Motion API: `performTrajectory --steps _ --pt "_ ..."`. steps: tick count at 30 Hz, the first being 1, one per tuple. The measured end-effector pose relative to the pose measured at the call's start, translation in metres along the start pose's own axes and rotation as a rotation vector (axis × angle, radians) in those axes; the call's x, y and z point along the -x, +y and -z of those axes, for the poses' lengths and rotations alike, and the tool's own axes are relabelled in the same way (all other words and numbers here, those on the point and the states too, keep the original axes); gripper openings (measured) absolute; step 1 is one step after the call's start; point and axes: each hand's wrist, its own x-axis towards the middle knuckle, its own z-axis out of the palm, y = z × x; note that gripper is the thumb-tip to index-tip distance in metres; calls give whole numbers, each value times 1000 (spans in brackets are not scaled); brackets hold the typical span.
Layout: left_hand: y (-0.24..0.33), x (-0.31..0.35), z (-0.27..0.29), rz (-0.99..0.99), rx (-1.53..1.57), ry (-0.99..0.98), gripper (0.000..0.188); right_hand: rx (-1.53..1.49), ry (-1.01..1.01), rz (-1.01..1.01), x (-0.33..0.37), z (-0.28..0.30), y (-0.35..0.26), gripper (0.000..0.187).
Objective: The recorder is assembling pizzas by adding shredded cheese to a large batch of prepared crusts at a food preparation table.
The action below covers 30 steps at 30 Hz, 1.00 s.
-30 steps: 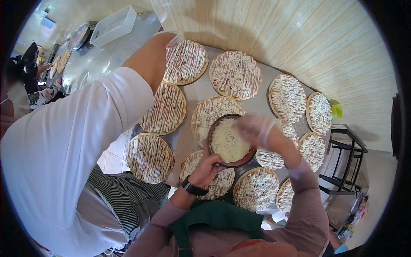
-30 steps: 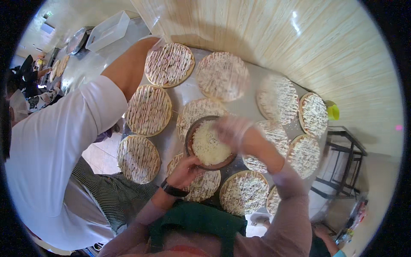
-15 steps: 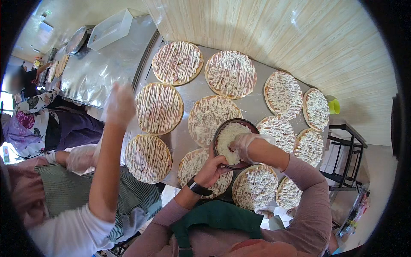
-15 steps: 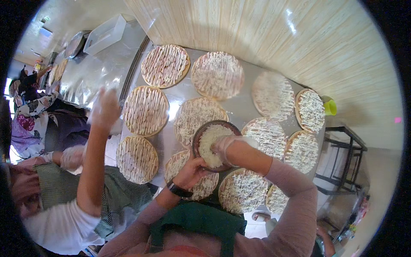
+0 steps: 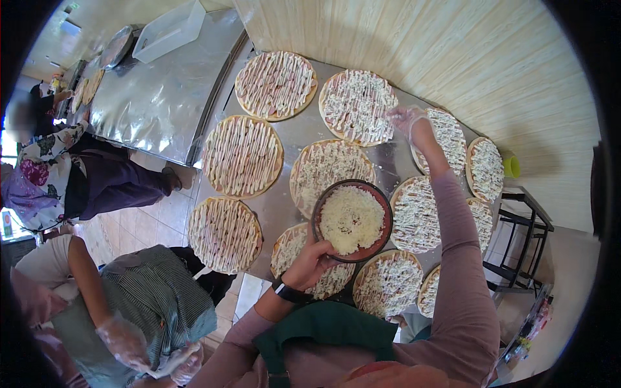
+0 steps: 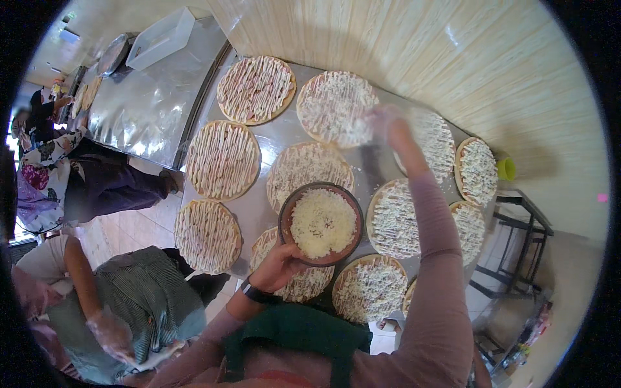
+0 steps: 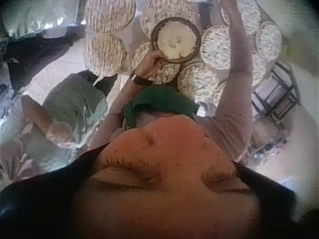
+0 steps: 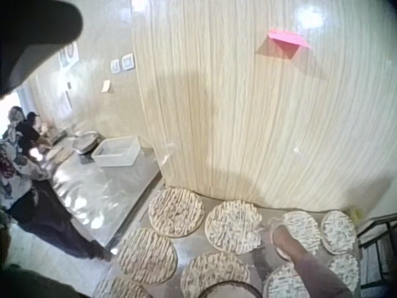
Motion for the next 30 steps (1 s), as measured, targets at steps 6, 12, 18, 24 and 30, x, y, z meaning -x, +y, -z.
performTrajectory --steps 6,12,18,24,30 --pt "7 11 8 -67 16 13 54 -81 64 -61 -37 -17 46 20" --pt "14 26 18 -68 59 35 38 -108 -15 -115 -58 -14 4 19" --pt "15 41 24 -117 61 100 23 265 -2 70 -93 -13 -1 20" --pt "12 48 33 -170 86 125 41 100 114 110 -109 -28 1 19" --pt "8 55 42 -137 112 123 45 21 -9 138 -101 -38 -38 23"
